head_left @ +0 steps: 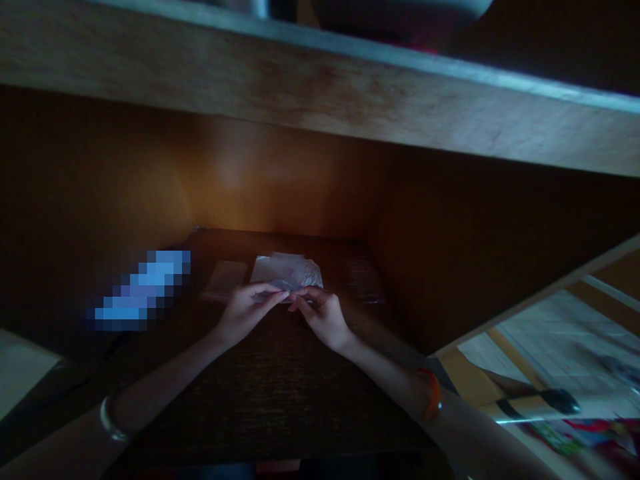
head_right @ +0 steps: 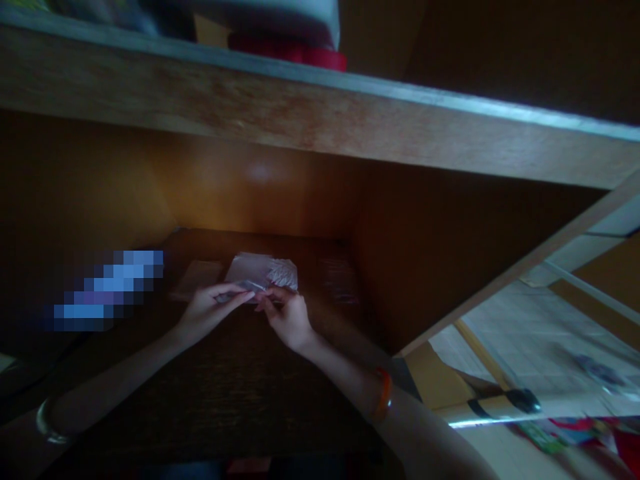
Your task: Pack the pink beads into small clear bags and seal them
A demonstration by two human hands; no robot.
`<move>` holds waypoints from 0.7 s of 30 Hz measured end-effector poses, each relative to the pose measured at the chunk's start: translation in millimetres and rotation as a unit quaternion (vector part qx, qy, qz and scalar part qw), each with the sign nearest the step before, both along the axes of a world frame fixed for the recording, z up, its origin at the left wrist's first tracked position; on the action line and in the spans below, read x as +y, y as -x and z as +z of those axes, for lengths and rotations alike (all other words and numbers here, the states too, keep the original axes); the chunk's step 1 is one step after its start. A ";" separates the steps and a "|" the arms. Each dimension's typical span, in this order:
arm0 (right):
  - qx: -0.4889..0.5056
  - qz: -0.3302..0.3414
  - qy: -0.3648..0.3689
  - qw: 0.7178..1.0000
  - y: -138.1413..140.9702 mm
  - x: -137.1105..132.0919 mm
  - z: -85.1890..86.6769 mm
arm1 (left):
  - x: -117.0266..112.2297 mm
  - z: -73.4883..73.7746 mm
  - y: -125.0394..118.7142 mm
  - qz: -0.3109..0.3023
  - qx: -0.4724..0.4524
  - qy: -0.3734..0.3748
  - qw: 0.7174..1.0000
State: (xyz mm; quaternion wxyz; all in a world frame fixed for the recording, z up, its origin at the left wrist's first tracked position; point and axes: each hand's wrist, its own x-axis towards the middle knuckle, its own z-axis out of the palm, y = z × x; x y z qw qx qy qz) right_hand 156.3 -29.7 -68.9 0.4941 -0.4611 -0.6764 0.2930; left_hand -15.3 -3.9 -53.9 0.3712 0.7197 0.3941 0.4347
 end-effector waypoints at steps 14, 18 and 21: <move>-0.045 0.009 -0.032 0.998 11.4 20.7 -1.0 | 10.6 6.6 19.1 0.043 -0.029 0.061 0.997; 0.006 0.051 -0.011 0.999 34.9 42.2 -4.0 | 8.0 20.0 40.5 0.083 0.001 0.067 0.994; -0.047 0.045 0.026 0.998 57.7 57.0 -2.3 | 8.4 23.8 60.2 0.123 -0.028 0.079 0.989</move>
